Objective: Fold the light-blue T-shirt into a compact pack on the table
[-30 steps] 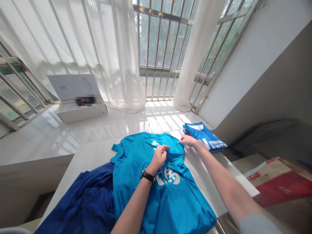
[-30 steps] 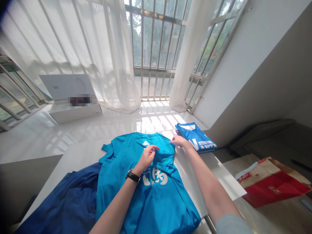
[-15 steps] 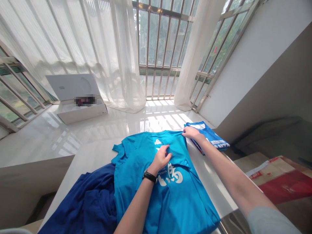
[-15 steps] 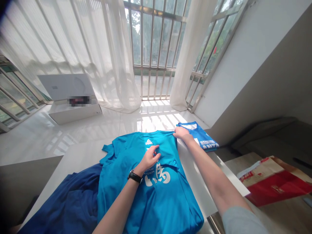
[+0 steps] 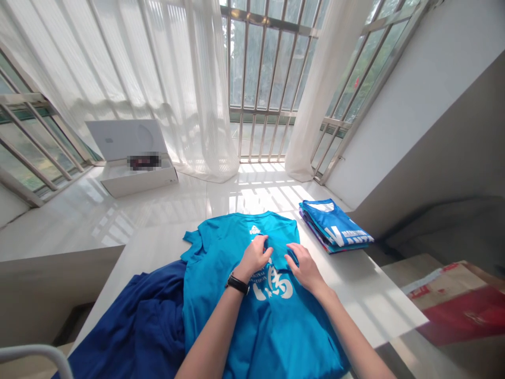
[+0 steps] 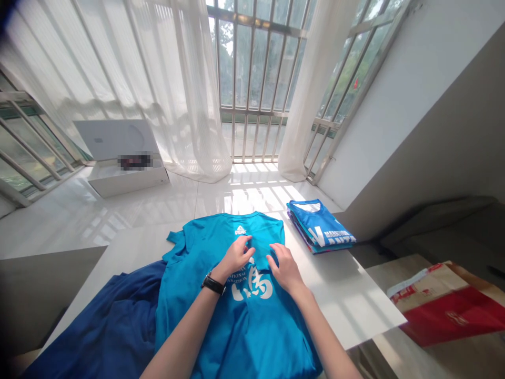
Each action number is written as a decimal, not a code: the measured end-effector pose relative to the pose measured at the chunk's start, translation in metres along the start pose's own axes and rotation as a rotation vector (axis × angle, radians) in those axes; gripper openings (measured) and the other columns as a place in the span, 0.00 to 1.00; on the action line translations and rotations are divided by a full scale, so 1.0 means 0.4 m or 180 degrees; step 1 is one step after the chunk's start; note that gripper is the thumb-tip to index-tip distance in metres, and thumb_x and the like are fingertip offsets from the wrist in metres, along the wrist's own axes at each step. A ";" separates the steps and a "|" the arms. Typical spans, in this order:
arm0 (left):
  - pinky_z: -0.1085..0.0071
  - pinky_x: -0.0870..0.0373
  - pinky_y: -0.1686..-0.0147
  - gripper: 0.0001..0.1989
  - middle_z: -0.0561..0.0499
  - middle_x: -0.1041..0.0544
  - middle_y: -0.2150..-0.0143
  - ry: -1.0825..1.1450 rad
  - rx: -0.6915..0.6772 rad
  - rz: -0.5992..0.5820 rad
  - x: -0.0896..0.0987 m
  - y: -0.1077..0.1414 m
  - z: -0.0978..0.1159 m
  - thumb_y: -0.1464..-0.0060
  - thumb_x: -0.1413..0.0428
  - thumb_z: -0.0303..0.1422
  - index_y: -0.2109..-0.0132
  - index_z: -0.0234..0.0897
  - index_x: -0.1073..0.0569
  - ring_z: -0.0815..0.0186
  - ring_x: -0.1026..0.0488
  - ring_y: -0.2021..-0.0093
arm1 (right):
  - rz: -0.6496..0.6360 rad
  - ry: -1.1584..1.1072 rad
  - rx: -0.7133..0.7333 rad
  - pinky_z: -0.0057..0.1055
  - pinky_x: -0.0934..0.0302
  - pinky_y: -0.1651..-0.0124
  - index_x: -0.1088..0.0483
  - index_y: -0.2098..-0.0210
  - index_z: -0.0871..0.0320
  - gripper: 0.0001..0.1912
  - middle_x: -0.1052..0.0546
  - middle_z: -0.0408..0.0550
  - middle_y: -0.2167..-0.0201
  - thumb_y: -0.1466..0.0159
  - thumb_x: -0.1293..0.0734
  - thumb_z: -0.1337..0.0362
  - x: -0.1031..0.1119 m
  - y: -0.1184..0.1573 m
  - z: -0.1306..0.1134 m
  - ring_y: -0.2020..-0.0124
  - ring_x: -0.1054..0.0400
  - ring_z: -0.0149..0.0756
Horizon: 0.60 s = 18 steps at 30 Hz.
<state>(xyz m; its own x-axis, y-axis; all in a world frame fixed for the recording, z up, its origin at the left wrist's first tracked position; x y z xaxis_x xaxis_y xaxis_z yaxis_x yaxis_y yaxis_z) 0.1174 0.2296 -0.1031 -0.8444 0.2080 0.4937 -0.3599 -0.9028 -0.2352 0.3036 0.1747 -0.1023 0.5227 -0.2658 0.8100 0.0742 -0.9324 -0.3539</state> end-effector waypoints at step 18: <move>0.66 0.32 0.62 0.22 0.37 0.20 0.54 -0.2190 0.2432 -0.0010 0.602 0.199 -0.203 0.51 0.42 0.51 0.57 0.38 0.27 0.45 0.23 0.52 | 0.0007 0.0117 0.0268 0.49 0.38 0.40 0.28 0.45 0.57 0.19 0.26 0.57 0.45 0.31 0.40 0.58 -0.039 0.030 -0.032 0.43 0.34 0.50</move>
<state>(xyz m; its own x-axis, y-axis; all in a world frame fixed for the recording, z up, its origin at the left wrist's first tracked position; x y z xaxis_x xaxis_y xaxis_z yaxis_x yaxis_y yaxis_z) -0.1469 0.2382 -0.0709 -0.3470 0.1673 0.9228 0.1900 -0.9510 0.2439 0.2853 0.1643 -0.1134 0.4916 -0.2781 0.8252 0.1449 -0.9083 -0.3925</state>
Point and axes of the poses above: each hand's wrist, its own y-axis away from the middle knuckle, its own x-axis out of the back of the hand, z = x × y, the point moved 6 cm from there along -y, towards the middle knuckle
